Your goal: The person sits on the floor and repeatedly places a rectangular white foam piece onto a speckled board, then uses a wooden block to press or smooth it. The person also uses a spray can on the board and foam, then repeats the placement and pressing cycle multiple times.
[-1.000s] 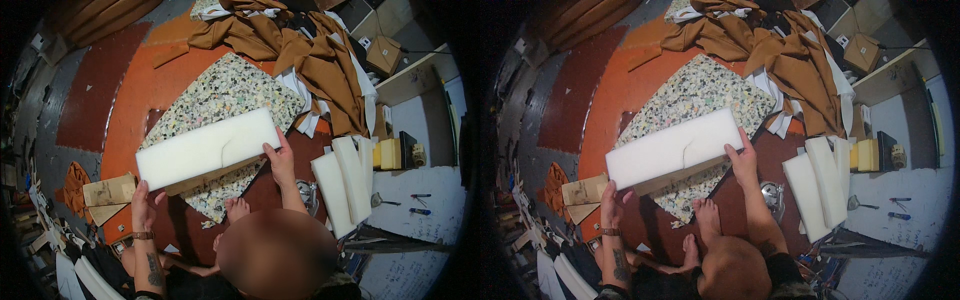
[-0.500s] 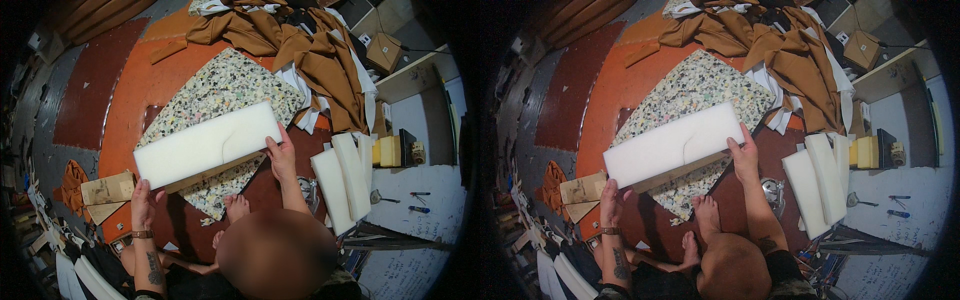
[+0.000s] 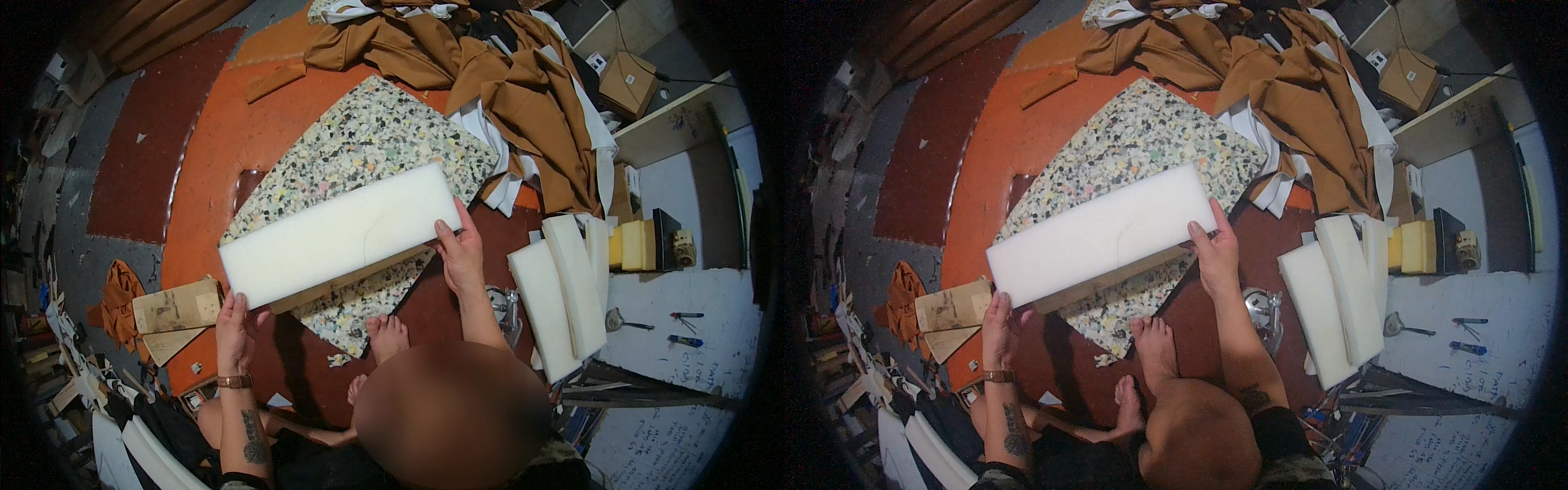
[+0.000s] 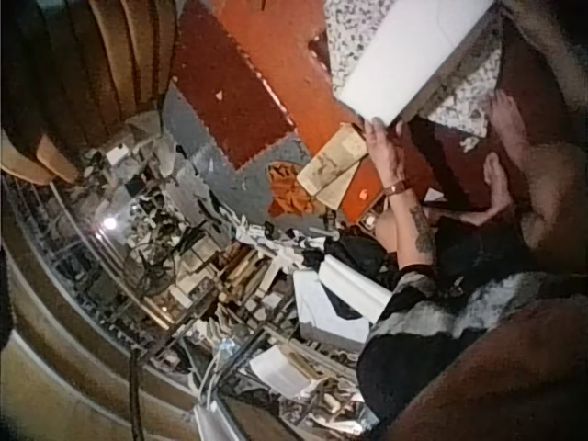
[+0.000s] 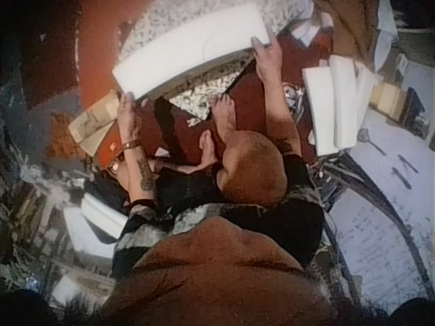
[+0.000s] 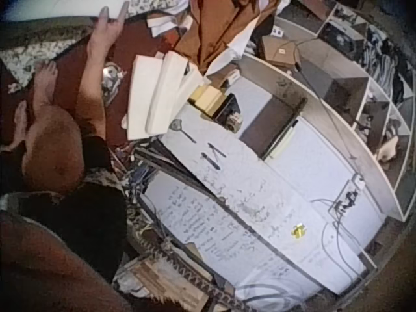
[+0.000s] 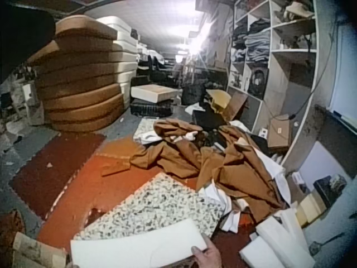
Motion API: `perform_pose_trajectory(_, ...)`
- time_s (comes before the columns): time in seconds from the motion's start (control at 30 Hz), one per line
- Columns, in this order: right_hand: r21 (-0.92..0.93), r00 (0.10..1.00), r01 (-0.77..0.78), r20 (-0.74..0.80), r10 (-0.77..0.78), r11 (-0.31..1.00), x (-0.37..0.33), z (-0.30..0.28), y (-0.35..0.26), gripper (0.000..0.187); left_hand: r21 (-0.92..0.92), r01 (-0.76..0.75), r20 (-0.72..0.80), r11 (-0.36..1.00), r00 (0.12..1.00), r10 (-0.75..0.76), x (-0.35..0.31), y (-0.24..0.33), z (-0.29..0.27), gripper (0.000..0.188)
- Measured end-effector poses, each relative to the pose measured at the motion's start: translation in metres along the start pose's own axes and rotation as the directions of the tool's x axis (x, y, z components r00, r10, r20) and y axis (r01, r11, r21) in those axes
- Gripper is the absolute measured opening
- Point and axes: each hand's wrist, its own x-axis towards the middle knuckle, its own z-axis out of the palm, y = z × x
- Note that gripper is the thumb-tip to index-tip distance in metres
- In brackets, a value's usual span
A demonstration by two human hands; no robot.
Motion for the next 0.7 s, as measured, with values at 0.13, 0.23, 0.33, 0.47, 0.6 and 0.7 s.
perform_pose_trajectory(0.13,-0.006,1.000,-0.001,-0.014,0.001,1.000,0.000,0.003,0.004,0.072,0.001,0.002,-0.022,1.000,1.000,-0.002,-0.001,-0.002,0.000,0.039)
perform_pose_trajectory(0.23,-0.006,0.997,-0.072,0.001,0.072,0.997,0.000,0.008,0.008,0.064,-0.035,-0.013,-0.062,0.999,0.998,0.011,-0.001,-0.012,-0.008,0.044)
perform_pose_trajectory(0.33,-0.219,0.993,-0.114,-0.019,0.113,0.969,0.006,-0.015,0.013,0.051,-0.066,-0.022,-0.071,0.998,0.997,0.017,0.003,-0.022,-0.014,0.044)
perform_pose_trajectory(0.47,-0.573,0.992,-0.072,0.043,0.117,0.817,0.010,-0.022,0.014,0.046,0.145,0.019,-0.120,0.989,0.993,-0.001,0.009,-0.033,-0.046,0.044)
perform_pose_trajectory(0.6,-0.487,0.976,-0.204,-0.038,0.213,0.849,0.004,-0.011,0.011,0.051,0.094,-0.070,-0.149,0.993,0.985,0.083,0.008,-0.047,-0.043,0.046)
perform_pose_trajectory(0.7,-0.475,0.991,-0.114,0.009,0.134,0.873,0.000,-0.012,0.008,0.053,0.084,-0.052,-0.169,0.995,0.984,0.065,0.007,-0.042,-0.042,0.046)
